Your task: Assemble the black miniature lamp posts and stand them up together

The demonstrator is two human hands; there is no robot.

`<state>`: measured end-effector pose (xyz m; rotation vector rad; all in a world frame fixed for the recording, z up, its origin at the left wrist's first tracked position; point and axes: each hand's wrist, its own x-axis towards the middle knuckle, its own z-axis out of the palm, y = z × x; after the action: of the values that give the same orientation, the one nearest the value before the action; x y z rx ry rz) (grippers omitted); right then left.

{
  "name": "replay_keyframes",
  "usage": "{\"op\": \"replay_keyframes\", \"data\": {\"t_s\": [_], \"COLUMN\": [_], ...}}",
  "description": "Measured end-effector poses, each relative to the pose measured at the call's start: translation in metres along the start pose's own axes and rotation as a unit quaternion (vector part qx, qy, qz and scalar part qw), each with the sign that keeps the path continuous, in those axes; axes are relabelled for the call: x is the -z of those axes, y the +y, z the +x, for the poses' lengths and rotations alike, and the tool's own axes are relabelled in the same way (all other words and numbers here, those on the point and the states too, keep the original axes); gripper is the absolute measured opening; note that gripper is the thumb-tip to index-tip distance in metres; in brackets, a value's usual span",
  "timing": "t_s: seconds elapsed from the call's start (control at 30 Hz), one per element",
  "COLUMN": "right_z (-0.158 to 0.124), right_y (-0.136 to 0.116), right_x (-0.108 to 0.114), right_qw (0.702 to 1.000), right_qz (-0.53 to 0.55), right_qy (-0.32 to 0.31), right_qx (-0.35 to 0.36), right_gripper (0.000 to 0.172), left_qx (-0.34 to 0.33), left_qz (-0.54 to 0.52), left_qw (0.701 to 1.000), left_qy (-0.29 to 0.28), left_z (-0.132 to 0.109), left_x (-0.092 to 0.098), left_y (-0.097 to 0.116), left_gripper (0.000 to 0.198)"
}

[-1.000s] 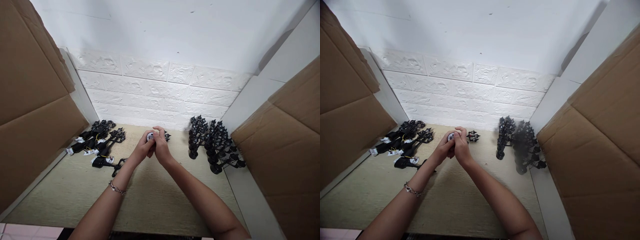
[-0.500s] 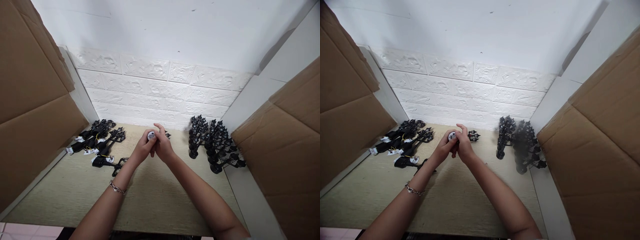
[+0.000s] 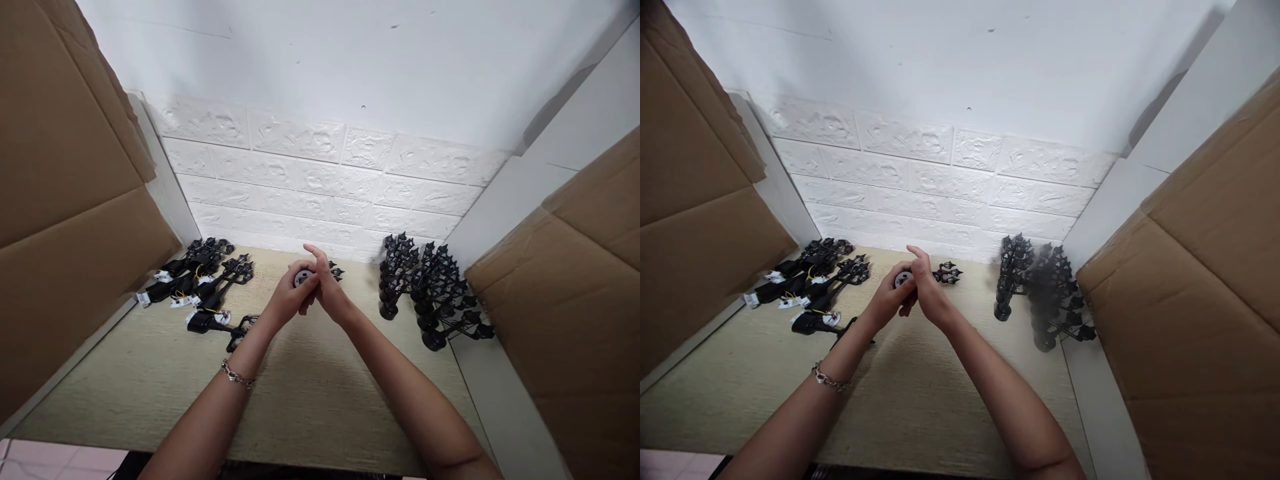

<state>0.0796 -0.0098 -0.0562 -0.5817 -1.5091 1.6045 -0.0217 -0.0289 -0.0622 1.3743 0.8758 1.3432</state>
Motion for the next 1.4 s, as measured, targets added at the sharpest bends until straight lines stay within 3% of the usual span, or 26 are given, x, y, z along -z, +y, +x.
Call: {"op": "replay_keyframes", "data": {"t_s": [0.23, 0.33, 0.43, 0.53, 0.63, 0.8, 0.9, 1.0, 1.27, 1.4], "right_z": [-0.004, -0.003, 0.000, 0.001, -0.002, -0.007, -0.008, -0.009, -0.011, -0.013], "right_y": [-0.010, -0.018, -0.029, -0.042, -0.054, -0.061, -0.061, -0.063, -0.069, -0.070], "right_x": [-0.004, 0.000, 0.016, 0.038, 0.055, 0.062, 0.060, 0.056, 0.056, 0.055], "right_qw": [0.999, 0.988, 0.940, 0.875, 0.827, 0.793, 0.800, 0.814, 0.889, 0.904], "right_qz": [-0.032, -0.122, -0.272, -0.390, -0.496, -0.569, -0.568, -0.557, -0.435, -0.399], "right_qy": [-0.001, 0.084, 0.191, 0.265, 0.258, 0.218, 0.186, 0.157, 0.131, 0.147], "right_qx": [0.012, 0.048, 0.079, 0.108, 0.057, -0.029, -0.045, -0.052, -0.062, -0.037], "right_gripper": [0.060, 0.043, 0.027, 0.025, 0.025, 0.030, 0.024, 0.020, 0.021, 0.023], "left_qx": [0.011, 0.019, 0.031, 0.048, 0.072, 0.086, 0.063, 0.052, 0.055, 0.076], "left_qz": [-0.068, -0.137, -0.196, -0.272, -0.367, -0.528, -0.601, -0.630, -0.644, -0.613], "left_qw": [0.998, 0.990, 0.980, 0.960, 0.926, 0.842, 0.795, 0.774, 0.762, 0.783], "left_qy": [-0.003, 0.005, 0.024, 0.035, 0.054, 0.064, 0.051, 0.034, 0.043, 0.071], "left_z": [0.000, -0.001, -0.001, -0.002, -0.002, -0.002, -0.002, -0.002, -0.003, -0.002], "left_x": [-0.002, 0.000, 0.004, 0.009, 0.014, 0.025, 0.029, 0.031, 0.029, 0.027], "left_y": [0.001, 0.000, 0.002, 0.005, 0.009, 0.009, 0.005, 0.002, 0.002, 0.005], "left_gripper": [0.038, 0.038, 0.034, 0.026, 0.025, 0.041, 0.044, 0.043, 0.040, 0.042]}}
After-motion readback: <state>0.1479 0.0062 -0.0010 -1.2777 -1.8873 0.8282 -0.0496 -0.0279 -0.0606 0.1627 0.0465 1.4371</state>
